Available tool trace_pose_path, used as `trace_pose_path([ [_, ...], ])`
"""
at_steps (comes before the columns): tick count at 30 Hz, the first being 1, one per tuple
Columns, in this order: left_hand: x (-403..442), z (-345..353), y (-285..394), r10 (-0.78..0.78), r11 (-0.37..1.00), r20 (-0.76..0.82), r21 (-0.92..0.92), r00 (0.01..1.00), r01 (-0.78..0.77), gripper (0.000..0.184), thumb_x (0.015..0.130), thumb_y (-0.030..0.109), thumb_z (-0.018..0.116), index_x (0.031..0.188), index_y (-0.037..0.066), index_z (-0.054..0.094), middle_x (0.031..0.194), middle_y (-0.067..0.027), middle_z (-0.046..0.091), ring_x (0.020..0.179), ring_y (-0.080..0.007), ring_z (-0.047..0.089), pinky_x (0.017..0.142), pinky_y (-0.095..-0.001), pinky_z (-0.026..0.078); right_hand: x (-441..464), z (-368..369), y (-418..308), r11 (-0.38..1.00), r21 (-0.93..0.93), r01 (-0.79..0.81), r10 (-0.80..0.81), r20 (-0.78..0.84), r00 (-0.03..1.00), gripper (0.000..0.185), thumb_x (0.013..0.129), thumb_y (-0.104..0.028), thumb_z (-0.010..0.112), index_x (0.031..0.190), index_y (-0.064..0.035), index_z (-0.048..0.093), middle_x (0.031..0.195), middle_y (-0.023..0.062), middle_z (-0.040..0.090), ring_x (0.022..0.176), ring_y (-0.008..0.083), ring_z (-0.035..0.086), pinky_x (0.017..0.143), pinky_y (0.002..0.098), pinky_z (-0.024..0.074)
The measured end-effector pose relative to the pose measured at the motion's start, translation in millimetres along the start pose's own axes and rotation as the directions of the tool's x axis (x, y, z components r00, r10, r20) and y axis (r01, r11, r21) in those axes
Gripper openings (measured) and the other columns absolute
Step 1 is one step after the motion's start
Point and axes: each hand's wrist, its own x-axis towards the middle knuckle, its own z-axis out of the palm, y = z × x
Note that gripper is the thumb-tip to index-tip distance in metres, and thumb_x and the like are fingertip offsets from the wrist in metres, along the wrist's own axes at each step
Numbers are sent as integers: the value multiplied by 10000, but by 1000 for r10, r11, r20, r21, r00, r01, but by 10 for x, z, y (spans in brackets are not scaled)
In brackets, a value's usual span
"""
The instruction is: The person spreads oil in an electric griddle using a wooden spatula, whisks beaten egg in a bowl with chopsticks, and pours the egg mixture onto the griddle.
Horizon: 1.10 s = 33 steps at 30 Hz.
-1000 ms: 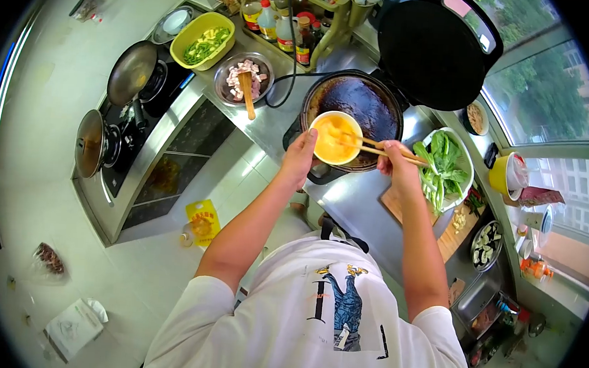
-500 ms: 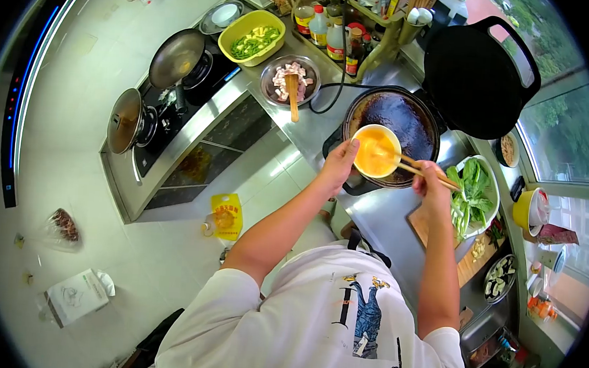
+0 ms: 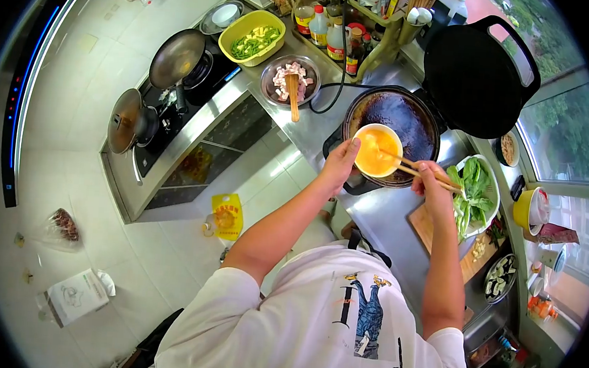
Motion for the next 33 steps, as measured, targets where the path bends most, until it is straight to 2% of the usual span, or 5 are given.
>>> trace_pose_path([
  [8, 51, 35, -55, 66, 985, -1, -158, 998, -65, 467, 945, 441, 513, 1207, 56, 547, 1042, -26, 637, 873, -112, 629, 749, -259, 523, -113, 29, -157, 998, -67, -7, 12, 73, 997, 253, 958, -276, 500, 961, -47, 607, 604, -6, 507, 526, 63, 440, 485, 206, 325],
  [11, -36, 62, 58, 43, 993, -3, -106, 999, -43, 446, 944, 449, 512, 1195, 83, 553, 969, 6, 631, 822, -71, 618, 670, -227, 512, -9, -52, -94, 995, -82, 56, -60, -53, 997, 281, 956, -309, 501, 973, -47, 601, 592, -9, 496, 522, 60, 438, 486, 204, 322],
  [20, 41, 56, 4, 90, 984, -50, -148, 995, -96, 428, 942, 414, 533, 1165, 51, 566, 1009, -35, 650, 859, -120, 641, 739, -266, 535, -70, -12, -155, 990, -124, 67, -53, 112, 992, 249, 958, -269, 502, 960, -43, 605, 580, -2, 502, 503, 67, 421, 477, 213, 321],
  [24, -18, 54, 109, 26, 992, -42, -122, 999, -31, 437, 956, 417, 497, 1199, 57, 548, 1082, -47, 640, 936, -131, 634, 768, -271, 535, -76, -24, -314, 987, -144, 76, -85, -53, 995, 239, 948, -245, 515, 968, -24, 603, 600, 5, 533, 513, 73, 442, 482, 223, 345],
  [33, 25, 31, 84, 53, 996, 26, -70, 998, -51, 436, 958, 428, 491, 1205, 73, 541, 1072, -21, 633, 933, -96, 621, 745, -240, 521, -137, 28, -397, 991, -135, 10, -9, 8, 1000, 229, 935, -239, 531, 924, -22, 606, 604, 10, 554, 539, 70, 466, 511, 216, 381],
])
